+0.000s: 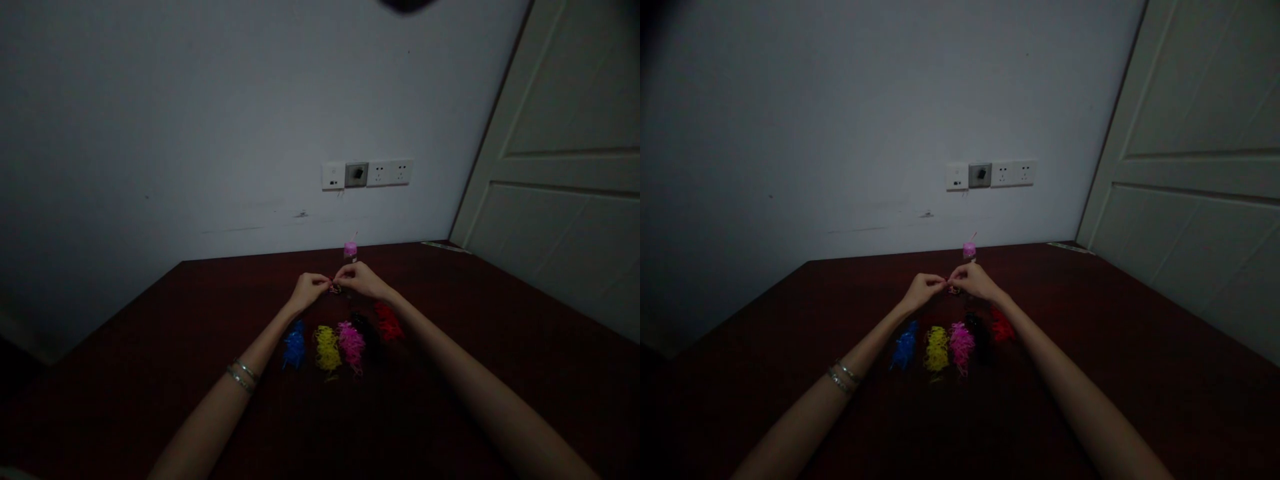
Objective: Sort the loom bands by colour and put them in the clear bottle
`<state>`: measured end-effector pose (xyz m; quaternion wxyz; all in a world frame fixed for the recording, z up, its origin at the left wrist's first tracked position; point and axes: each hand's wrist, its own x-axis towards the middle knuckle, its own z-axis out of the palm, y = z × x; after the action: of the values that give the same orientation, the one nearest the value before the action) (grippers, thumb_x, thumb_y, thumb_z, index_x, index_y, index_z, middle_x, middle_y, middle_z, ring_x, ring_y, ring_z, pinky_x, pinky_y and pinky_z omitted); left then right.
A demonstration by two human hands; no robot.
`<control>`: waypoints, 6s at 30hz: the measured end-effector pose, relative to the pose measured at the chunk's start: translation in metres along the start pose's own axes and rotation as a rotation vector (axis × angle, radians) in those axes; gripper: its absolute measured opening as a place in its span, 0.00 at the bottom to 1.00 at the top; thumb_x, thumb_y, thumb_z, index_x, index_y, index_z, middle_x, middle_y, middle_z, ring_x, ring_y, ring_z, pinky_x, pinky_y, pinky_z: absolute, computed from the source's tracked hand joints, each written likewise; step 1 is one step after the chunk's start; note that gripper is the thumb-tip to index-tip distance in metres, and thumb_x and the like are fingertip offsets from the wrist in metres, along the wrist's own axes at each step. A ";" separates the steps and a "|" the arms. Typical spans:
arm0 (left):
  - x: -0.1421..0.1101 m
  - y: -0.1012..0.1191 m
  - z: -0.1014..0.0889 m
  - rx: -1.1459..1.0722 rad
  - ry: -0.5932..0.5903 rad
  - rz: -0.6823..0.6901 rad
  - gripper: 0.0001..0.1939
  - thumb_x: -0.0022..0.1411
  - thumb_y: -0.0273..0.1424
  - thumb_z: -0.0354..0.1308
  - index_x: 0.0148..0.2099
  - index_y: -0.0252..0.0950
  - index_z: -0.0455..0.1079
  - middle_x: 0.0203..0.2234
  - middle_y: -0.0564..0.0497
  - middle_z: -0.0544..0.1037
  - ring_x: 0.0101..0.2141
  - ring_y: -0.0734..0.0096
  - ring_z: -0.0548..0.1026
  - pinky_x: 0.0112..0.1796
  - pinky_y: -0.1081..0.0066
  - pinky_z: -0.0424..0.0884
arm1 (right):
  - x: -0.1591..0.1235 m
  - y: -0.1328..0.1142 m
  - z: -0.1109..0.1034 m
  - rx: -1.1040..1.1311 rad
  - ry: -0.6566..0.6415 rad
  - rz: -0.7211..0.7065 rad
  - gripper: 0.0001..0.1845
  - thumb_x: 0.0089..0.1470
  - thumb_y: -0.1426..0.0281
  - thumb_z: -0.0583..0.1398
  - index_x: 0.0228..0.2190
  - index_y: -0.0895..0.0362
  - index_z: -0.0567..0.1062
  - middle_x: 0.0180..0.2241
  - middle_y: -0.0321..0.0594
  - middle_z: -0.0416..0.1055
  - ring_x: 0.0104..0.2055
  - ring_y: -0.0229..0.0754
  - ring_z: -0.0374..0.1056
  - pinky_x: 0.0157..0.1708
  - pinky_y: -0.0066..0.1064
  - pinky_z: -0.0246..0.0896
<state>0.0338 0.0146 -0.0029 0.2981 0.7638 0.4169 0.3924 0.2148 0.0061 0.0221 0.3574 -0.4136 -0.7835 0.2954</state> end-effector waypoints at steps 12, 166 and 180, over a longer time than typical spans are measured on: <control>0.006 -0.014 0.004 0.136 0.043 -0.061 0.13 0.49 0.32 0.53 0.32 0.28 0.75 0.25 0.47 0.77 0.27 0.71 0.71 0.28 0.76 0.62 | -0.003 0.002 -0.008 -0.056 -0.026 0.026 0.11 0.43 0.67 0.58 0.26 0.63 0.76 0.25 0.42 0.72 0.27 0.37 0.65 0.27 0.26 0.57; -0.012 -0.005 0.024 0.624 -0.159 -0.029 0.10 0.55 0.32 0.51 0.37 0.38 0.72 0.35 0.49 0.74 0.36 0.69 0.71 0.33 0.76 0.64 | -0.024 0.033 -0.087 -0.398 -0.385 0.434 0.14 0.39 0.73 0.55 0.31 0.61 0.76 0.25 0.39 0.70 0.22 0.32 0.60 0.18 0.20 0.53; 0.025 0.019 0.054 0.446 -0.267 0.114 0.11 0.53 0.32 0.52 0.34 0.35 0.74 0.31 0.50 0.76 0.31 0.72 0.71 0.31 0.76 0.64 | -0.031 0.030 -0.113 -0.351 -0.291 0.431 0.15 0.40 0.73 0.54 0.32 0.62 0.75 0.28 0.41 0.71 0.24 0.33 0.62 0.20 0.22 0.55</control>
<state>0.0961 0.0206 -0.0077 0.1523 0.8778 0.4064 0.2028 0.3315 0.0130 0.0544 0.0938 -0.5790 -0.7597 0.2807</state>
